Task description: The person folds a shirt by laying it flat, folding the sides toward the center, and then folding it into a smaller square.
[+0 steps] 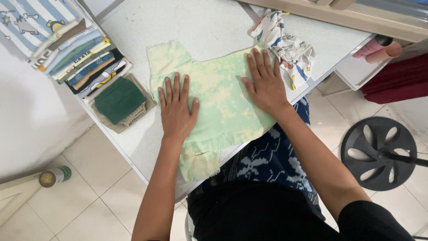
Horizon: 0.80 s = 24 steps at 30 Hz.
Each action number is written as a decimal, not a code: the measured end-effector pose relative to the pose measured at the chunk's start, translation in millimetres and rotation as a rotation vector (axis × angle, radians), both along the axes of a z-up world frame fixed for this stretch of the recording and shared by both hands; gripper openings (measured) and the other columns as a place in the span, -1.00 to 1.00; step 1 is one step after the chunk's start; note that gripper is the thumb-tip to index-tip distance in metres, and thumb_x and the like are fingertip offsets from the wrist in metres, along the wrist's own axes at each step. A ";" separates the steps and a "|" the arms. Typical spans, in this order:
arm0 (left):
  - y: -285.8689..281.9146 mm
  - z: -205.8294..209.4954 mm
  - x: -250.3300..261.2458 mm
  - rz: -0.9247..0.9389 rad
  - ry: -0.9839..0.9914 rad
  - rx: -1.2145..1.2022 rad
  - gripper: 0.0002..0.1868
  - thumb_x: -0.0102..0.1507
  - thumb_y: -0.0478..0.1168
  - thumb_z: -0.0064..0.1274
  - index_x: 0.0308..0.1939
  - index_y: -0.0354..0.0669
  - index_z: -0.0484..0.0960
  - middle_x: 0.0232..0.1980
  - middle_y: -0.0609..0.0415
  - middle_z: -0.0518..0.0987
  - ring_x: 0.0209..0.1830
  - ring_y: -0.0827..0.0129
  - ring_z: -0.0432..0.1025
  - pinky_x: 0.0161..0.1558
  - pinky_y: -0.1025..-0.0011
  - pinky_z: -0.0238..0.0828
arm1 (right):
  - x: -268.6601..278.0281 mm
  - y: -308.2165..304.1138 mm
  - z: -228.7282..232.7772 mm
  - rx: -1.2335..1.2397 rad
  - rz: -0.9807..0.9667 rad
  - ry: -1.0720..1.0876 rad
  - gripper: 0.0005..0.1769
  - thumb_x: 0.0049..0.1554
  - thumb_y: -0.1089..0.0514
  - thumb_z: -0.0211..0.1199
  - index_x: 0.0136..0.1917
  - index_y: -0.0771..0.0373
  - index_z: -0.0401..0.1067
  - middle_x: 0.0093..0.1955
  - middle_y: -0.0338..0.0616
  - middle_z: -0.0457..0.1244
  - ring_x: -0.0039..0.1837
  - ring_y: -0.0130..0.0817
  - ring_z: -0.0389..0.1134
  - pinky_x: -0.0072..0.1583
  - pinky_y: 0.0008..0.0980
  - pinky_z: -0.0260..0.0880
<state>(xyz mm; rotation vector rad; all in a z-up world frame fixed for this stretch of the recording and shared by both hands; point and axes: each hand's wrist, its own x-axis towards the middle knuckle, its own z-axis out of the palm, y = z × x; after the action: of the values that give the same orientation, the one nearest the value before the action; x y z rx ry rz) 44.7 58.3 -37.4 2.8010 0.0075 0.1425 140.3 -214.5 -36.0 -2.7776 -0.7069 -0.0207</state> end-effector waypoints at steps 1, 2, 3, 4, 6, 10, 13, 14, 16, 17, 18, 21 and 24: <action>0.3 -0.6 0.2 0.001 -0.001 -0.001 -0.29 0.42 0.03 -0.20 0.63 -0.04 0.06 0.69 -0.10 -0.01 0.69 -0.07 -0.23 0.60 -0.05 -0.46 | 0.5 -0.7 -2.5 0.005 -0.001 -0.032 -0.25 0.39 -0.12 -0.13 0.68 0.31 -0.09 0.73 0.12 -0.20 0.72 0.09 -0.30 0.61 0.19 -0.41; 0.6 -1.2 0.4 -0.003 0.007 0.008 -0.30 0.43 0.00 -0.23 0.63 -0.08 0.07 0.68 -0.12 -0.01 0.69 -0.08 -0.23 0.60 -0.04 -0.46 | 0.9 -1.5 -3.7 0.009 -0.003 -0.064 -0.27 0.39 -0.07 -0.08 0.66 0.38 -0.05 0.72 0.17 -0.17 0.71 0.15 -0.28 0.60 0.21 -0.39; 0.3 -2.0 1.8 -0.010 0.013 0.018 -0.32 0.45 -0.03 -0.25 0.63 -0.12 0.08 0.68 -0.15 -0.01 0.68 -0.10 -0.24 0.59 -0.04 -0.45 | 0.3 1.3 -4.8 0.009 -0.005 -0.067 -0.27 0.39 -0.07 -0.08 0.66 0.38 -0.05 0.72 0.17 -0.17 0.71 0.15 -0.28 0.60 0.21 -0.39; -1.2 -3.1 4.1 -0.011 0.011 0.018 -0.32 0.45 -0.03 -0.25 0.63 -0.12 0.08 0.68 -0.15 -0.01 0.68 -0.10 -0.24 0.59 -0.04 -0.45 | -2.0 9.2 -6.5 0.018 0.020 -0.098 -0.29 0.41 -0.03 -0.07 0.66 0.42 -0.03 0.72 0.18 -0.17 0.73 0.13 -0.28 0.63 0.20 -0.37; -3.4 -4.3 9.1 -0.037 -0.018 -0.005 -0.38 0.50 -0.12 -0.33 0.62 -0.28 0.06 0.70 -0.13 0.01 0.73 0.00 -0.21 0.66 0.03 -0.42 | -7.5 30.7 -7.8 0.028 0.045 -0.129 -0.31 0.42 0.01 -0.07 0.65 0.46 -0.01 0.72 0.20 -0.17 0.74 0.11 -0.27 0.65 0.19 -0.36; -11.5 -4.5 20.7 -0.134 0.032 -0.133 -0.41 0.52 -0.14 -0.43 0.61 -0.31 0.06 0.70 -0.11 0.01 0.72 0.04 -0.19 0.66 0.11 -0.38 | -21.3 79.9 -7.3 0.092 0.199 -0.056 -0.34 0.38 0.04 -0.08 0.63 0.40 0.02 0.72 0.11 -0.15 0.74 0.06 -0.27 0.64 0.16 -0.37; -11.5 -0.2 22.6 -0.171 0.046 -0.054 -0.40 0.51 -0.10 -0.46 0.62 -0.24 0.05 0.69 -0.07 0.01 0.71 0.10 -0.20 0.65 0.10 -0.39 | -21.6 85.0 -3.0 0.060 0.232 -0.024 -0.33 0.38 -0.03 -0.11 0.64 0.31 0.00 0.72 0.05 -0.16 0.73 0.03 -0.28 0.63 0.15 -0.40; -8.3 1.9 19.3 -0.134 0.063 -0.032 -0.40 0.50 -0.08 -0.47 0.62 -0.16 0.05 0.69 -0.03 0.00 0.70 0.11 -0.20 0.63 0.10 -0.41 | -22.0 83.5 -2.5 0.038 0.223 -0.005 -0.31 0.38 -0.09 -0.14 0.65 0.26 -0.03 0.72 0.01 -0.18 0.72 0.01 -0.29 0.63 0.15 -0.41; -1.4 5.5 19.2 -0.100 0.075 -0.009 -0.40 0.49 -0.05 -0.48 0.63 -0.07 0.05 0.69 0.00 -0.01 0.69 0.12 -0.21 0.62 0.10 -0.43 | -13.7 69.6 -0.1 0.025 0.186 0.001 -0.29 0.38 -0.14 -0.18 0.67 0.22 -0.06 0.72 0.02 -0.20 0.72 0.02 -0.30 0.61 0.15 -0.43; 3.1 6.4 16.5 -0.079 0.067 0.008 -0.39 0.49 -0.04 -0.47 0.63 -0.05 0.05 0.69 -0.01 -0.02 0.69 0.10 -0.22 0.61 0.09 -0.44 | -11.4 59.0 0.6 0.010 0.151 0.015 -0.27 0.38 -0.20 -0.22 0.68 0.19 -0.10 0.72 0.03 -0.22 0.71 0.03 -0.32 0.60 0.15 -0.44; 6.8 6.7 13.5 -0.059 0.059 0.026 -0.39 0.49 -0.03 -0.47 0.64 -0.02 0.04 0.69 -0.01 -0.03 0.69 0.08 -0.24 0.61 0.08 -0.45 | -9.3 47.5 1.3 0.009 0.151 0.019 -0.27 0.38 -0.20 -0.22 0.68 0.19 -0.10 0.72 0.03 -0.22 0.71 0.03 -0.32 0.60 0.15 -0.44; 11.5 5.2 10.4 -0.039 0.036 0.039 -0.38 0.49 -0.01 -0.46 0.64 -0.03 0.05 0.70 -0.01 -0.02 0.70 0.07 -0.24 0.62 0.07 -0.46 | 2.1 13.5 5.7 -0.020 0.068 -0.023 -0.23 0.39 -0.26 -0.25 0.70 0.17 -0.13 0.74 0.03 -0.23 0.72 0.04 -0.31 0.61 0.15 -0.45; 9.7 1.6 9.3 -0.030 0.018 0.051 -0.38 0.49 -0.01 -0.46 0.65 -0.04 0.05 0.70 -0.02 -0.02 0.71 0.05 -0.24 0.62 0.04 -0.46 | 7.3 -7.9 7.6 0.002 -0.002 0.022 -0.21 0.37 -0.28 -0.23 0.70 0.14 -0.13 0.74 0.01 -0.23 0.73 0.03 -0.29 0.62 0.14 -0.41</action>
<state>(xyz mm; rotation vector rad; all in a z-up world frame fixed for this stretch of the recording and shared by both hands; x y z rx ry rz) 54.0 68.0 -35.8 2.8514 -0.0341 0.1124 147.6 -222.5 -28.4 -2.7721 -0.6982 0.0092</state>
